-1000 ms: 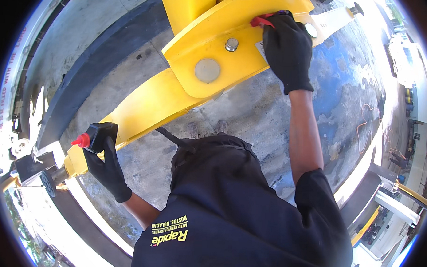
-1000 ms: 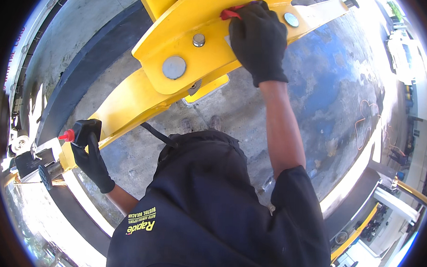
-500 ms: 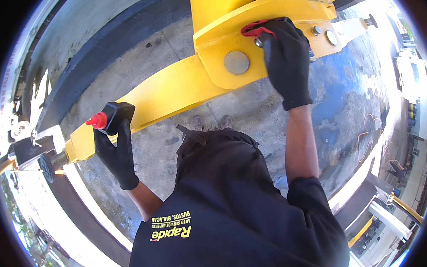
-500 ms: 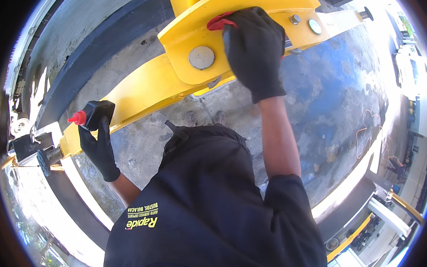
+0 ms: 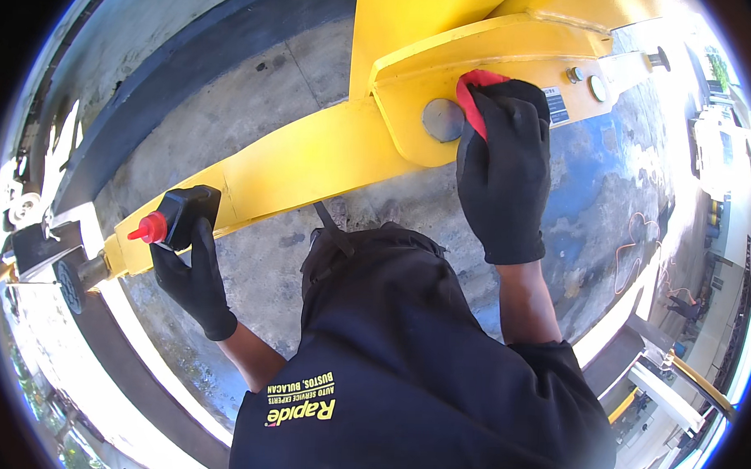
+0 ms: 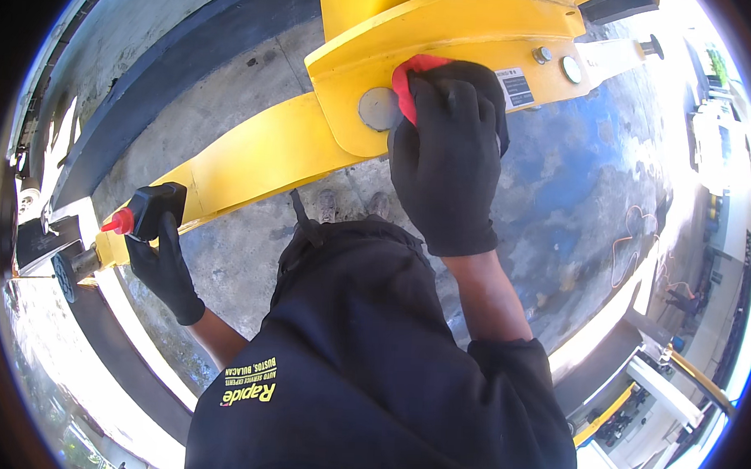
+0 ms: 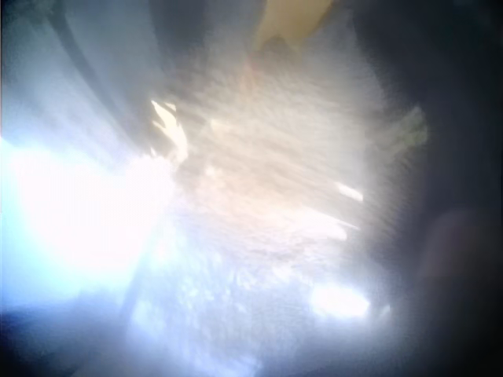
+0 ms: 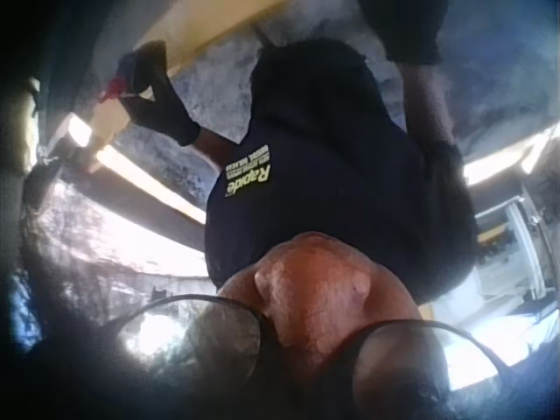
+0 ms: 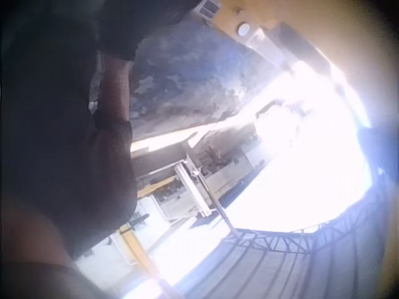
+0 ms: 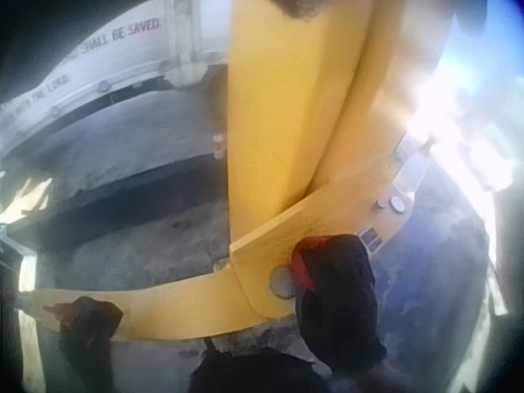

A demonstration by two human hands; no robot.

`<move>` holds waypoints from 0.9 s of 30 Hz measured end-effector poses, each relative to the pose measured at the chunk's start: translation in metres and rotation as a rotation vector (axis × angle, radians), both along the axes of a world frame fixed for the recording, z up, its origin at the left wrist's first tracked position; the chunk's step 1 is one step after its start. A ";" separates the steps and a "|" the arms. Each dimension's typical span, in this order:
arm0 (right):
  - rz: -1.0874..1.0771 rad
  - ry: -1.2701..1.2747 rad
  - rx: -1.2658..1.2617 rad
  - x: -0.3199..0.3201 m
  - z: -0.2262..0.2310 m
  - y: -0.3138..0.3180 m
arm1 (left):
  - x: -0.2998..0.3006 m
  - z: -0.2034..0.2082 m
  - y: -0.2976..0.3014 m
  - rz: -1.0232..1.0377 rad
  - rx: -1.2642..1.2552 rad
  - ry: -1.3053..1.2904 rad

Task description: The person wipes a yellow metal structure with a red cloth, then applies a liquid from a black bottle and continues wiping. The person moves around the structure to clean different sections, including joints and edges.

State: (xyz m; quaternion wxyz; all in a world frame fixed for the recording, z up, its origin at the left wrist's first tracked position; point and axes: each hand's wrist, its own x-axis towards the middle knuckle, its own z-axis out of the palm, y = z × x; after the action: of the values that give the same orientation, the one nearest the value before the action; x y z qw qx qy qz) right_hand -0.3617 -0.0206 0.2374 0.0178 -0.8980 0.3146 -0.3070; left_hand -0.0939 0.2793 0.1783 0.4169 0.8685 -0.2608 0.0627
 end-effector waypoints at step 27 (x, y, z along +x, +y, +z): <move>0.205 -0.216 0.069 0.021 -0.001 -0.014 | -0.004 0.023 -0.031 -0.294 -0.280 0.079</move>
State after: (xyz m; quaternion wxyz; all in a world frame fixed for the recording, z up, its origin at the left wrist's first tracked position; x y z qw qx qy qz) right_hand -0.3409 -0.0348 0.2369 0.1139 -0.8859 0.2280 -0.3876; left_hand -0.0983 0.2481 0.2013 0.5481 0.7563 -0.3571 0.0028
